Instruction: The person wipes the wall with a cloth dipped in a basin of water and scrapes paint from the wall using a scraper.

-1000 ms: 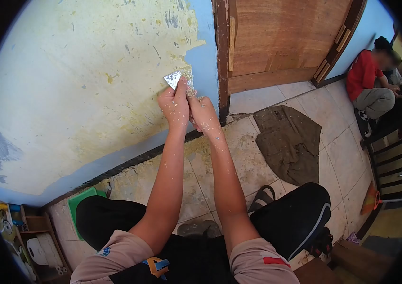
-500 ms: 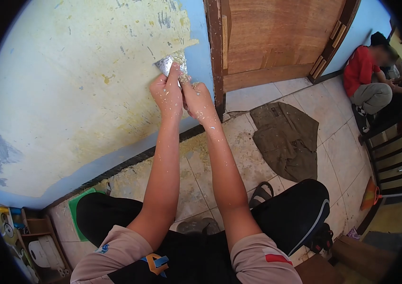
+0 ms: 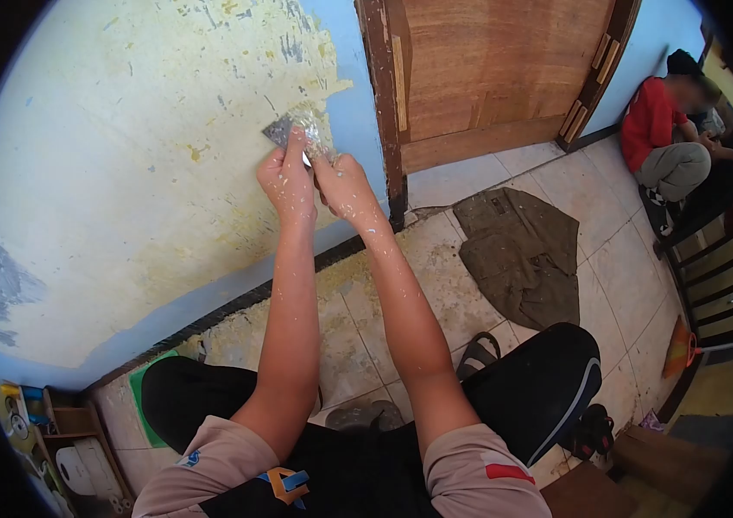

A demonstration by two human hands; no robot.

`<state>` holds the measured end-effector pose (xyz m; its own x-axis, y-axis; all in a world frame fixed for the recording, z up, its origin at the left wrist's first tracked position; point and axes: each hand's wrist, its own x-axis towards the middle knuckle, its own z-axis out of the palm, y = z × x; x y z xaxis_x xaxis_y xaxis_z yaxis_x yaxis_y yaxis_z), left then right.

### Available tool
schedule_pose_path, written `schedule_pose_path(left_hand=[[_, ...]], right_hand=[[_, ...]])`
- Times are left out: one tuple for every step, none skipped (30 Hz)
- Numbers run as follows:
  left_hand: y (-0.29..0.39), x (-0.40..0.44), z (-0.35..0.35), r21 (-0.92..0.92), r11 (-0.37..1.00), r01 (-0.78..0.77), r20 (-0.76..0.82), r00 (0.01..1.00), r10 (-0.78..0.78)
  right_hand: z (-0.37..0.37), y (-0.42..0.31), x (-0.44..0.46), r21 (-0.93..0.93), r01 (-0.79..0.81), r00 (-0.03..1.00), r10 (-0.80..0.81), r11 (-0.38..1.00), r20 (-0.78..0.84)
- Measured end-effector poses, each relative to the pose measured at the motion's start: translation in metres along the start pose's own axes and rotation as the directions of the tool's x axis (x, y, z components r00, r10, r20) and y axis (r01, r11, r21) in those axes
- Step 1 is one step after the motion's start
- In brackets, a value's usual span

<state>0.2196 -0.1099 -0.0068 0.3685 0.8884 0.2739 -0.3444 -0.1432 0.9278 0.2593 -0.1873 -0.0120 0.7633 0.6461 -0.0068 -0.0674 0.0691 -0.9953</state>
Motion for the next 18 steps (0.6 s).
schedule_pose_path(left_hand=[[0.013, 0.002, 0.001, 0.006, 1.0, 0.012, -0.004, 1.0, -0.012], [0.027, 0.006, 0.004, 0.004, 1.0, -0.012, 0.015, 1.0, 0.012], [0.036, 0.009, 0.006, -0.003, 0.999, -0.044, 0.034, 0.998, 0.045], [0.037, 0.01, 0.006, 0.032, 0.998, -0.049, 0.029, 0.998, 0.048], [0.035, 0.011, 0.004, 0.027, 0.998, -0.058, 0.028, 0.998, 0.058], [0.027, 0.009, 0.0, 0.061, 0.997, -0.05, 0.035, 0.998, 0.048], [0.019, 0.006, -0.004, 0.098, 0.995, -0.037, 0.041, 0.999, 0.033], [0.009, 0.002, -0.007, 0.098, 0.994, -0.037, 0.039, 0.999, 0.033], [0.003, -0.004, -0.01, 0.143, 0.989, -0.039, 0.055, 0.998, 0.032], [-0.003, -0.007, -0.011, 0.187, 0.981, -0.041, 0.069, 0.997, 0.029], [-0.009, -0.008, -0.013, 0.191, 0.981, -0.036, 0.067, 0.997, 0.024], [-0.011, -0.009, -0.013, 0.187, 0.982, -0.022, 0.082, 0.997, 0.006], [-0.013, -0.011, -0.013, 0.182, 0.983, -0.007, 0.098, 0.995, -0.011], [-0.014, -0.012, -0.014, 0.183, 0.983, -0.003, 0.099, 0.995, -0.015], [-0.013, -0.012, -0.013, 0.172, 0.985, 0.0, 0.102, 0.995, -0.018], [-0.012, -0.011, -0.012, 0.161, 0.987, 0.0, 0.106, 0.994, -0.018], [-0.01, -0.011, -0.011, 0.159, 0.987, 0.0, 0.106, 0.994, -0.017], [-0.009, -0.011, -0.01, 0.172, 0.985, -0.013, 0.107, 0.994, -0.005]], right_hand=[[0.001, -0.014, -0.001, 0.005, 0.036, 0.999, -0.036, 0.999, 0.029], [0.003, -0.024, -0.001, 0.02, 0.051, 0.998, -0.052, 0.998, 0.029], [0.003, -0.024, -0.002, 0.016, 0.051, 0.998, -0.052, 0.999, 0.032], [0.004, -0.025, -0.004, 0.025, 0.028, 0.999, -0.029, 0.999, 0.028], [0.006, -0.026, -0.004, 0.035, 0.012, 1.0, -0.013, 0.999, 0.024], [0.007, -0.022, -0.005, 0.036, 0.021, 0.999, -0.022, 0.999, 0.026], [0.009, -0.01, -0.009, 0.07, 0.004, 1.0, -0.005, 0.998, 0.009], [0.01, 0.001, -0.013, 0.104, -0.016, 1.0, 0.017, 0.994, -0.007], [0.01, 0.008, -0.015, 0.104, -0.019, 1.0, 0.019, 0.994, -0.005], [0.009, 0.016, -0.018, 0.132, -0.051, 0.999, 0.052, 0.99, -0.005], [0.007, 0.023, -0.019, 0.161, -0.085, 0.996, 0.087, 0.983, -0.006], [0.007, 0.024, -0.02, 0.161, -0.091, 0.996, 0.093, 0.983, -0.006], [0.006, 0.024, -0.02, 0.162, -0.107, 0.994, 0.11, 0.981, -0.012], [0.005, 0.024, -0.02, 0.163, -0.122, 0.992, 0.127, 0.979, -0.019], [0.004, 0.021, -0.022, 0.162, -0.122, 0.992, 0.127, 0.979, -0.021], [0.004, 0.018, -0.023, 0.153, -0.135, 0.99, 0.139, 0.979, -0.015], [0.004, 0.016, -0.023, 0.143, -0.148, 0.989, 0.15, 0.979, -0.008], [0.004, 0.013, -0.023, 0.142, -0.144, 0.989, 0.147, 0.979, -0.008]])
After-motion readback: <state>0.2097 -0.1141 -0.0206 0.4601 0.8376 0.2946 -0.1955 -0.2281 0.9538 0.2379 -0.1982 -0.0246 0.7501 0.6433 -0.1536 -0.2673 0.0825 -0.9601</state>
